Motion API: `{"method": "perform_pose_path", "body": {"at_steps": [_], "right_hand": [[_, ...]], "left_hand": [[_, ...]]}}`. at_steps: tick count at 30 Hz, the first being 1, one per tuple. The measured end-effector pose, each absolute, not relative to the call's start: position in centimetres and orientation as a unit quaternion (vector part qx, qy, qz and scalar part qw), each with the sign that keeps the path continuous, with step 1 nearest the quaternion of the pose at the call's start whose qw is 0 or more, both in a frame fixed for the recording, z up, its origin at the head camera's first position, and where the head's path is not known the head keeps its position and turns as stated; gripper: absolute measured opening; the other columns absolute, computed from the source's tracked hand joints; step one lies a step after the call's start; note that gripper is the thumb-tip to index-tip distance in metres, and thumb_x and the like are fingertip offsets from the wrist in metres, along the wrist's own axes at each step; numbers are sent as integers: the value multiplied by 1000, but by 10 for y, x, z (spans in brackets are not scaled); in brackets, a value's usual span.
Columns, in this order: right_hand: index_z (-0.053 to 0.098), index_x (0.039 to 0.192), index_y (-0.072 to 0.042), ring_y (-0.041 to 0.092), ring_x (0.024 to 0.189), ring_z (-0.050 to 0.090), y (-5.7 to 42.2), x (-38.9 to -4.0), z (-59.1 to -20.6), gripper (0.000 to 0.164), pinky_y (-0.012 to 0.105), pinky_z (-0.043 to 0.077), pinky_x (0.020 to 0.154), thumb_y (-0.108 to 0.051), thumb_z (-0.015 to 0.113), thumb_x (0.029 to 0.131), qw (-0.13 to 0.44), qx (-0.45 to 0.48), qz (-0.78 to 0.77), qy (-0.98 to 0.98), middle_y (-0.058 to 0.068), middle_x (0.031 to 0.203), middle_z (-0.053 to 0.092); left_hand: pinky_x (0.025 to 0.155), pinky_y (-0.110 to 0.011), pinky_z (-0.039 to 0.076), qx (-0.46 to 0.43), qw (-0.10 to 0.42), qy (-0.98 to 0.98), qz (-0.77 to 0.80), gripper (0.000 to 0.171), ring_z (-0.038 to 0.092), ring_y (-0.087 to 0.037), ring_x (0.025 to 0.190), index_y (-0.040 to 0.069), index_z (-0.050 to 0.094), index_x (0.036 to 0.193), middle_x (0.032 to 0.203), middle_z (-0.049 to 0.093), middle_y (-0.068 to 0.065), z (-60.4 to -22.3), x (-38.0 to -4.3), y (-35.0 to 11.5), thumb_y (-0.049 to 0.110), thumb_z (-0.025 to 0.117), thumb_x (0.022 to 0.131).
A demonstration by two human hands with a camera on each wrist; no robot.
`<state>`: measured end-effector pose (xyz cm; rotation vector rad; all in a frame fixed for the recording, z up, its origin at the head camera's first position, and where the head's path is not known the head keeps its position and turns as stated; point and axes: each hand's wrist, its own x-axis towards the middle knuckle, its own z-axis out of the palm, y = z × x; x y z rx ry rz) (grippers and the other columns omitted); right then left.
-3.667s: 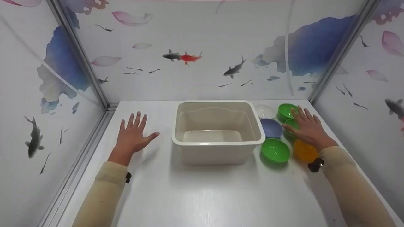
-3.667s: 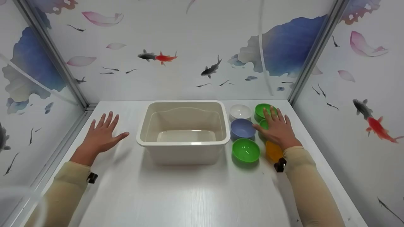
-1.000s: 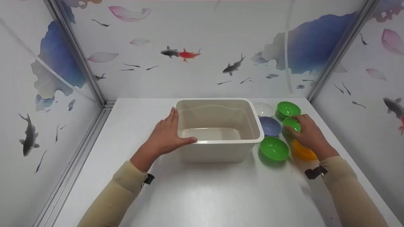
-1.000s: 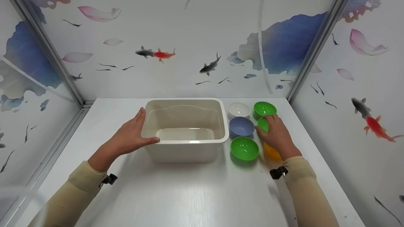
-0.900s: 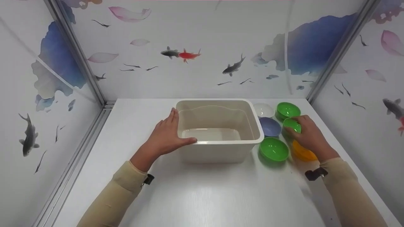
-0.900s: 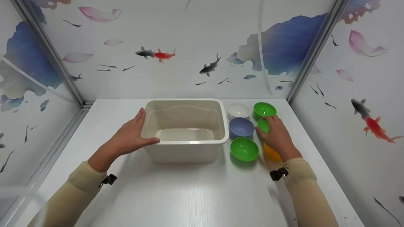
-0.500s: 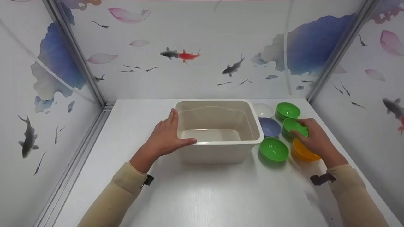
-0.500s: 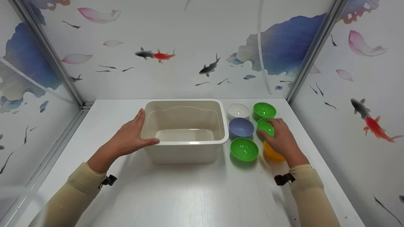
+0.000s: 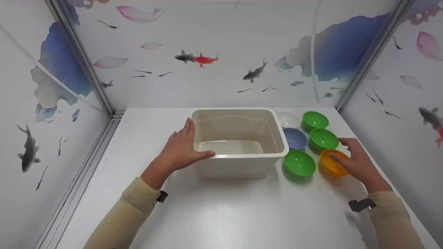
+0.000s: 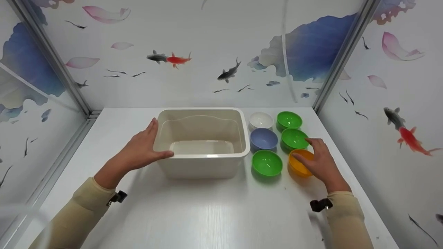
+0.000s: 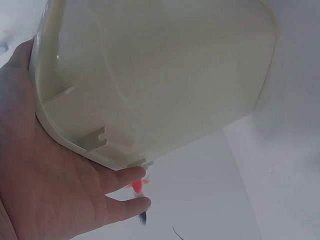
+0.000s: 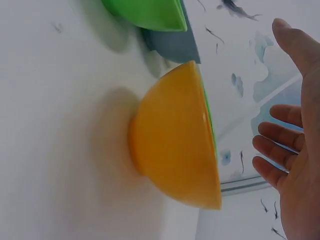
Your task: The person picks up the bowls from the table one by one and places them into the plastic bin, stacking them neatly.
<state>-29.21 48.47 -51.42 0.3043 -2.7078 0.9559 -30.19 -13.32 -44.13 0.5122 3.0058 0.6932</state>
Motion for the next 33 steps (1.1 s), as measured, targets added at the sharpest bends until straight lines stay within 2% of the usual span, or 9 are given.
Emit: {"method": "perform_pose_path", "body": {"at_steps": [8,19,27,33], "right_hand": [[37,161,13,61,139,40,497,-281,-534,89,83,36,108,-33,84,101,104,83,339,-931,39,159,39],[19,169,12,63,147,32,504,-278,-550,108,84,27,117,-39,84,100,38,47,338,-939,43,163,28],[9,171,10,63,148,31,505,-279,-557,118,83,29,116,-38,87,96,11,27,351,-936,43,167,21],[9,172,9,60,145,35,501,-280,-557,123,82,31,115,-42,89,94,3,23,352,-936,41,166,23]], "left_hand": [[133,-62,16,166,7,962,217,147,19,-35,169,-3,1,175,185,4,-19,-442,-302,-132,95,62,83],[133,-62,15,169,12,961,219,142,16,-36,169,-4,1,174,184,1,-21,-439,-298,-132,86,68,87],[133,-62,15,165,13,961,219,145,17,-35,169,-4,0,174,184,1,-20,-440,-299,-134,90,66,86],[133,-62,16,163,12,962,219,145,18,-36,169,-3,1,175,184,3,-20,-440,-299,-134,91,66,85]]}}
